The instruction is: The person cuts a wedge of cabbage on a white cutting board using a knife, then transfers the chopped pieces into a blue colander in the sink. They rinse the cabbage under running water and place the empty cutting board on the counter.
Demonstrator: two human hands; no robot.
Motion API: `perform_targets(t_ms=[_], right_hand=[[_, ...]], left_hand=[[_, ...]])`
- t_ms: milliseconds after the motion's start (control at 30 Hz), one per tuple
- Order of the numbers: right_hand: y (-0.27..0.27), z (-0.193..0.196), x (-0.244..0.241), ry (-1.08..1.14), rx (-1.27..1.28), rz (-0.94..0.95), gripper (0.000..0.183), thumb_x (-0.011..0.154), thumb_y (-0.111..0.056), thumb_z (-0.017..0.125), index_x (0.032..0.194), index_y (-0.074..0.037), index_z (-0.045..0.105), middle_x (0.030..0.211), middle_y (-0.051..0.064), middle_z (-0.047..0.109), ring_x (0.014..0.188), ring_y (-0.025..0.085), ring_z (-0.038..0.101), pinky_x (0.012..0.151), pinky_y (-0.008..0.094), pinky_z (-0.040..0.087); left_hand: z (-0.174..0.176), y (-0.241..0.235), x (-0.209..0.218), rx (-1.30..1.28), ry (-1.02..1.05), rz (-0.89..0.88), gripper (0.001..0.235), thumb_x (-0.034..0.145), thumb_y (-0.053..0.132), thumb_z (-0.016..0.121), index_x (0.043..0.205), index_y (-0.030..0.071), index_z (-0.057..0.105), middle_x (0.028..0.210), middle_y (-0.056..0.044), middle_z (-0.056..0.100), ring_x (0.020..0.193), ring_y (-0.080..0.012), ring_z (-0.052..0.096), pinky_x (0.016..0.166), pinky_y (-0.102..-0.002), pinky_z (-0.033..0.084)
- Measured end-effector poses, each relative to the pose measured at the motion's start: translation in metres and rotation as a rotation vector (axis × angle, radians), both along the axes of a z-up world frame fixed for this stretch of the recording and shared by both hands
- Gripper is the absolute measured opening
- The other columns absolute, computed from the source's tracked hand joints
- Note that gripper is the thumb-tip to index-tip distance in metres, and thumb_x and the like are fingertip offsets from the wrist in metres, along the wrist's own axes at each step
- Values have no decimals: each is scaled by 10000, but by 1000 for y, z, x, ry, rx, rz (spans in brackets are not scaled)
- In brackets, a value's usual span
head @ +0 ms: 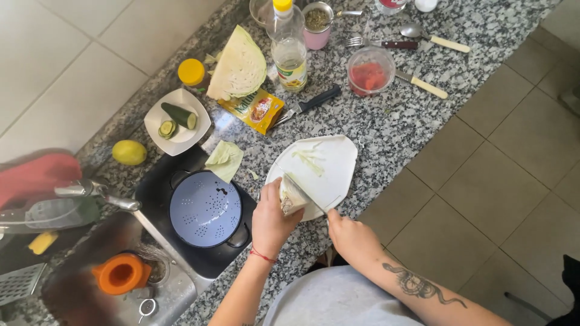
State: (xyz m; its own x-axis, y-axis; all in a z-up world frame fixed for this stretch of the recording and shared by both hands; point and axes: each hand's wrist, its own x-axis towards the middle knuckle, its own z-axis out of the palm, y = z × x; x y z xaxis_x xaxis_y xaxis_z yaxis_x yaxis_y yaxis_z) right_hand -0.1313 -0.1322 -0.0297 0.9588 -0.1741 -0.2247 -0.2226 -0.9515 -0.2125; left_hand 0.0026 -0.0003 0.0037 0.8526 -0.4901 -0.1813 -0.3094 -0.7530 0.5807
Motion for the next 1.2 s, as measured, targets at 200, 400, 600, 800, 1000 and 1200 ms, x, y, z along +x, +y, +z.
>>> perform_targets(t_ms=[200,400,600,800,1000,1200], right_hand=[[8,-16,50,41,277,-33,146,882,-104,408,972,-13,477,600,166,614,531,348,658,435,422,539],[1,-37,13,266,171,5,221,794,-9,447,1006,-46,397,600,81,542,436,313,554,346,445,409],[2,-14,29,211,145,23,257,832,-114,503,1076,-39,467,667,161,635,649,349,688,522,438,564],[10,-47,41,174,220,-40,283,847,-73,448,1121,-3,440,682,198,631,650,397,676,528,495,545],[9,6,45,161,237,-55,242,834,-29,466,1068,31,485,714,250,645,686,414,681,543,495,557],[0,-46,20,151,117,23,255,838,-72,480,1086,-21,446,691,166,621,652,375,681,527,464,553]], left_hand=[[-7,0,5,-34,33,54,682,627,210,776,1219,77,463,1096,-128,543,845,-424,650,685,-507,591],[-15,4,6,-84,62,15,724,636,254,765,1236,72,402,1148,-146,507,898,-362,607,614,-462,516],[-13,3,6,-42,60,68,685,616,259,736,1222,112,453,1132,-109,524,848,-454,634,728,-534,566],[-9,2,5,-32,60,69,667,627,240,741,1216,100,460,1119,-104,530,849,-451,638,746,-528,564],[-11,1,7,-18,78,69,669,621,226,746,1215,96,468,1116,-110,542,845,-448,643,742,-520,569],[-6,3,6,-25,86,95,682,621,241,738,1226,105,455,1131,-98,532,862,-446,638,748,-519,568]])
